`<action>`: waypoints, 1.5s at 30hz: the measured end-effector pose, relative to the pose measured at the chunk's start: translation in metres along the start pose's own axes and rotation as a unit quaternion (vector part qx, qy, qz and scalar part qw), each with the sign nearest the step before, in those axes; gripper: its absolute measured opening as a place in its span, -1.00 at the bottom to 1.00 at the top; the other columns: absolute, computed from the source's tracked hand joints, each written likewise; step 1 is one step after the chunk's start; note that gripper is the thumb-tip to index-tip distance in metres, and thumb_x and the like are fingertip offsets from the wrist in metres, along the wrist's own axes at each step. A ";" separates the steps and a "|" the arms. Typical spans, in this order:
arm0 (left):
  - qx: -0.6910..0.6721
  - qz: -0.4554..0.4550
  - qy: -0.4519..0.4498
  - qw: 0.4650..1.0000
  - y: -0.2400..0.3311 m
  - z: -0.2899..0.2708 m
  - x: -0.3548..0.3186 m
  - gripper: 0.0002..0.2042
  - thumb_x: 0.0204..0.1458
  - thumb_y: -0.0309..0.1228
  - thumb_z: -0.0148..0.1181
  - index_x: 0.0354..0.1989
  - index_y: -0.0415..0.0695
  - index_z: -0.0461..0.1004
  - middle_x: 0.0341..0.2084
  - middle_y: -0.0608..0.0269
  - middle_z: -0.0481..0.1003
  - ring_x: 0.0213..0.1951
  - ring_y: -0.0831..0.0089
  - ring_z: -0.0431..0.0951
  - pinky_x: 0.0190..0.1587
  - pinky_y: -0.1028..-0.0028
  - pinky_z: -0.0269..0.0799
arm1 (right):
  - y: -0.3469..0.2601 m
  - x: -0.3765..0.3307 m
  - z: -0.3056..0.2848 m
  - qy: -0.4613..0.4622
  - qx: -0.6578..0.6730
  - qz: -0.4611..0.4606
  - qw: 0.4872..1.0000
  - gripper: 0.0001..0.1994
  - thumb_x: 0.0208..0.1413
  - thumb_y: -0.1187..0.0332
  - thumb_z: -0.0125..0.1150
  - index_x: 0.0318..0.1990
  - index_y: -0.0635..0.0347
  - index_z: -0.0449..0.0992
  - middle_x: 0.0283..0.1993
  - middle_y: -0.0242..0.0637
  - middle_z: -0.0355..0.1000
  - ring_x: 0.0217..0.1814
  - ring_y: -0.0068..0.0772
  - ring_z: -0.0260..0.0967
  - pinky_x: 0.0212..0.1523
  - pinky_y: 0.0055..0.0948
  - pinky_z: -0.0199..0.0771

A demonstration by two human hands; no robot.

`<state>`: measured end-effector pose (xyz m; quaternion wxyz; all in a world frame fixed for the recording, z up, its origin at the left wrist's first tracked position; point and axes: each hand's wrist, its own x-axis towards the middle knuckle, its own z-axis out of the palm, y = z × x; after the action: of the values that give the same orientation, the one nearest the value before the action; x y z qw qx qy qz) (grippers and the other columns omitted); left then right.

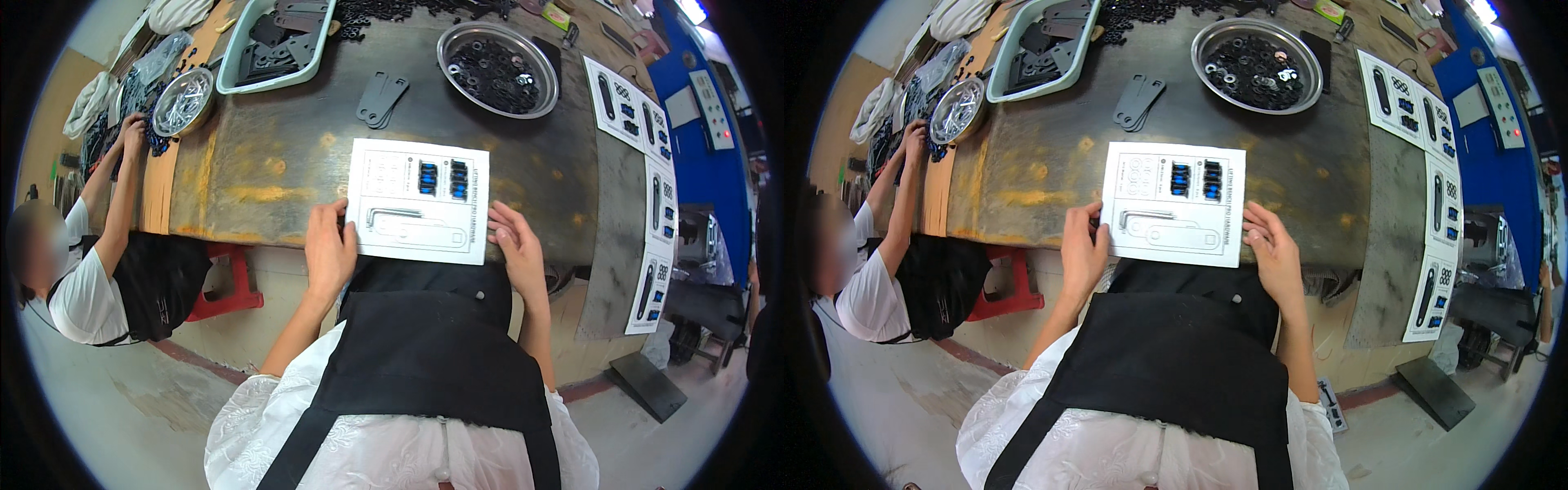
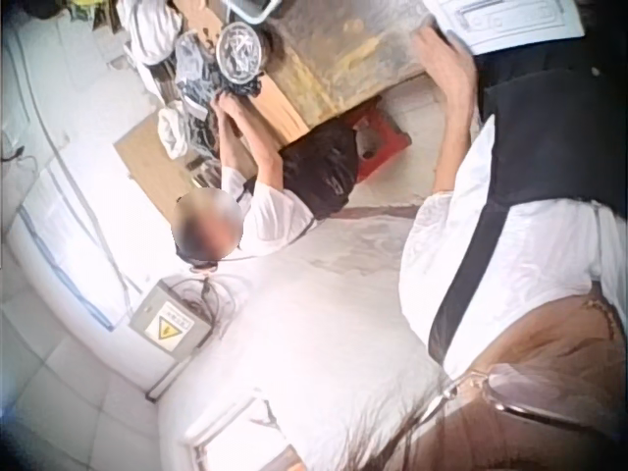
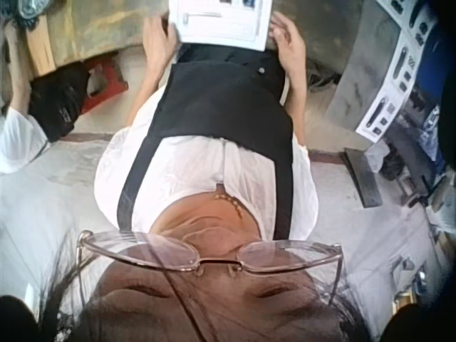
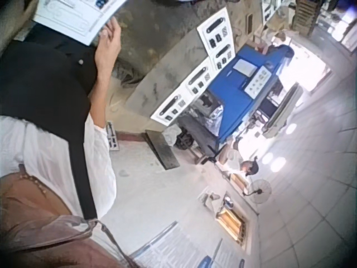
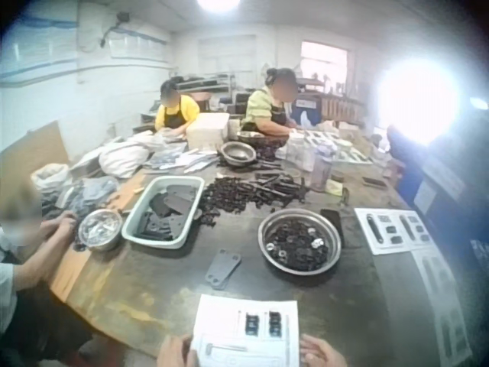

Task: The person assembles door lock components by hand, placing washers, blue plastic pieces, and metal handles onto printed cardboard backings. The person repeatedly picks parts from bowls and trays, arranges them on the backings, and moves completed units aside.

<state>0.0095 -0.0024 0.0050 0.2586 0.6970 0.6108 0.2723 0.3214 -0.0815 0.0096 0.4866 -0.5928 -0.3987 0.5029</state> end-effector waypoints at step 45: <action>-0.331 -0.073 -0.445 0.829 0.103 0.032 0.070 -0.80 0.24 -0.36 0.27 -0.12 -0.23 0.68 -0.43 0.44 0.60 -0.43 0.73 0.45 -0.34 0.62 0.39 | -0.039 0.017 -0.004 -0.014 0.134 0.048 0.990 -0.66 0.25 0.50 0.27 0.15 0.41 0.51 -0.06 -0.19 0.59 -0.09 -0.49 0.58 -0.17 -0.54 0.70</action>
<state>0.1122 0.0533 0.0582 0.7367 0.5687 0.3523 0.0985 0.3289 -0.0572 0.0447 0.5315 -0.5331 -0.3056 0.5830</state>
